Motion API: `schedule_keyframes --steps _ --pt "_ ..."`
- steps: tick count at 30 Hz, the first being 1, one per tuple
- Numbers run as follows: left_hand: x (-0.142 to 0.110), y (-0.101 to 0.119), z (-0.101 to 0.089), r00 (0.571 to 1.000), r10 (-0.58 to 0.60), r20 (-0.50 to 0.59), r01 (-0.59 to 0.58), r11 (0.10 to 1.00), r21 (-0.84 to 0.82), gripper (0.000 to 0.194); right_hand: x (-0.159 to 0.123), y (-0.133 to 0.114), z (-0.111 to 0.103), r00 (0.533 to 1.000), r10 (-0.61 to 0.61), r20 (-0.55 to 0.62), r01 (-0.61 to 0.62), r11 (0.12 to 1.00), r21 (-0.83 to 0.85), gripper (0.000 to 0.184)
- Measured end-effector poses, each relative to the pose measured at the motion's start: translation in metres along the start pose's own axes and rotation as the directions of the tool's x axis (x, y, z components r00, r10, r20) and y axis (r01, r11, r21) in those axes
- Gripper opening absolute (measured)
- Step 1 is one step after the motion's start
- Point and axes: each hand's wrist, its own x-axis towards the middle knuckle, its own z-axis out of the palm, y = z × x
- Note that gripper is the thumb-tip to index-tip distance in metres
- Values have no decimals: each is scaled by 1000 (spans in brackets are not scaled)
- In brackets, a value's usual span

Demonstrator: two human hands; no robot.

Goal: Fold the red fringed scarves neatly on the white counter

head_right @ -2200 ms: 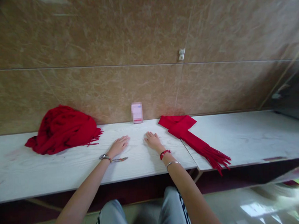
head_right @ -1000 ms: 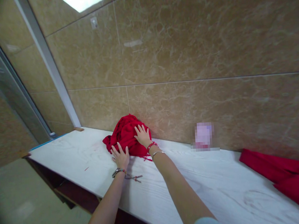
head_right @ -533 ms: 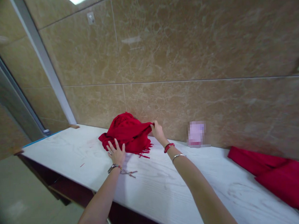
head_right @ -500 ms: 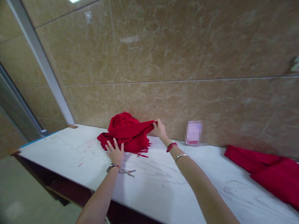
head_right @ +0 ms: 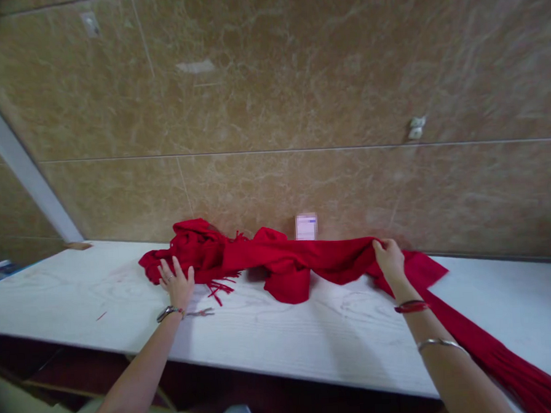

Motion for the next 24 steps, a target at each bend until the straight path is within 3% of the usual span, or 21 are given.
schedule_keyframes --steps 2,3,5,7,8,11,14,16,18,19,21,22,24 --pt "-8 18 1 999 45 -5 -46 996 -78 66 -14 -4 2 986 -91 141 121 967 -226 20" --pt "-13 30 3 996 90 5 -89 988 -126 65 -24 -15 10 957 -183 226 238 939 -249 23" --pt "-25 59 9 978 204 51 -187 955 -231 62 -48 -48 36 835 -358 417 466 864 -191 33" --pt "-37 88 16 942 313 120 -261 909 -326 59 -73 -87 67 655 -462 598 629 772 -93 48" --pt "-41 100 20 921 358 155 -283 887 -365 58 -84 -105 81 592 -463 660 665 743 -74 55" --pt "-47 119 27 855 461 237 -323 831 -452 56 -106 -143 112 476 -399 784 707 704 -71 60" --pt "-42 116 27 835 487 257 -325 813 -483 55 -105 -160 123 413 -363 835 715 698 -50 31" --pt "-34 108 23 844 481 235 -322 807 -496 55 -90 -168 120 412 -367 834 706 707 -38 16" --pt "-27 102 20 859 476 189 -320 787 -527 55 -59 -179 107 469 -400 787 682 731 -34 19" --pt "-23 102 19 867 473 161 -321 773 -547 55 -37 -185 96 521 -422 742 663 748 -40 22" --pt "-18 108 17 881 460 109 -317 747 -584 55 15 -199 65 769 -468 436 519 855 3 22" --pt "-17 115 17 885 456 93 -315 734 -602 55 44 -205 46 852 -451 267 458 888 40 24" --pt "-18 137 17 883 462 85 -303 699 -648 57 98 -214 1 905 -426 -3 423 899 110 28"
